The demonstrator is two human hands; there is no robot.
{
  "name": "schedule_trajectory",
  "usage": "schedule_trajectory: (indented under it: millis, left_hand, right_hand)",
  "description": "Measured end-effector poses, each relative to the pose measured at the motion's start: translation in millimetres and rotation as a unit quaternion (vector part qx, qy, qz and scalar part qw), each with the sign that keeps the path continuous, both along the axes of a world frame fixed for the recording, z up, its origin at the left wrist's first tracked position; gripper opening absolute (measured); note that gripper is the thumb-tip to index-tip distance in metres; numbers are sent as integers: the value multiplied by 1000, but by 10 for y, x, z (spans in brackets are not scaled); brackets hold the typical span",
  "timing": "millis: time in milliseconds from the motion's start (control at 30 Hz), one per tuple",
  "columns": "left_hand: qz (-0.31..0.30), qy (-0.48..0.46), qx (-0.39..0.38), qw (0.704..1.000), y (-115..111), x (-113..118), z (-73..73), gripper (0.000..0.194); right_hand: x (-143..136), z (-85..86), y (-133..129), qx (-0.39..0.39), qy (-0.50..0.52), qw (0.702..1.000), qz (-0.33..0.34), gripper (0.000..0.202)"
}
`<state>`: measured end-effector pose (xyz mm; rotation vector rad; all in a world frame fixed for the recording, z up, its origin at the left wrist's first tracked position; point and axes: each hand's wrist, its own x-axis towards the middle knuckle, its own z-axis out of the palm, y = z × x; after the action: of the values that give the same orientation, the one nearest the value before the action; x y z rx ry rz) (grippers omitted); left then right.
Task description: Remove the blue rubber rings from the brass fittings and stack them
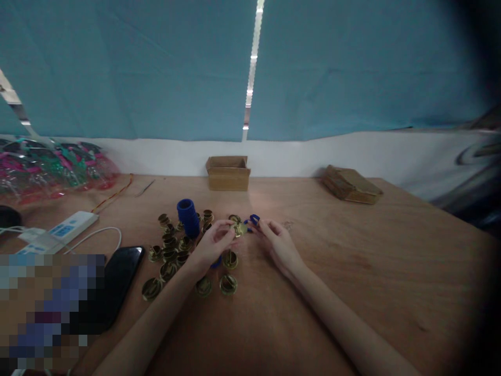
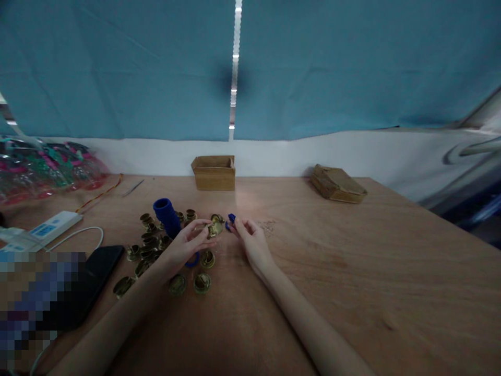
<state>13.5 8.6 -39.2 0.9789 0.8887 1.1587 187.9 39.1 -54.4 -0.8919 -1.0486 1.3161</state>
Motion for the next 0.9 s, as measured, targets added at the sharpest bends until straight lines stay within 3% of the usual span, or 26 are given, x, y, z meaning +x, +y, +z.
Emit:
schedule_trajectory:
  millis: [233,433,600,767,900]
  left_hand:
    - [19,35,53,998,25,49,-96,38]
    - [69,78,107,989,0,79,-73,35]
    - [68,100,111,987,-3,67,-93,36]
    - [56,95,99,989,-8,49,-104,35]
    - [-5,76,122,990,-24,61,-52,33]
  right_hand:
    - [-165,40,-188,-1,35,996,79,22]
    - [-200,87,-266,28,-27,994,107,35]
    - [-161,67,-217,74,-95,983,139,36]
    - [-143,39,-215,130,-179,968,114,37]
    - [-119,42,-262,217,-339,914,47,40]
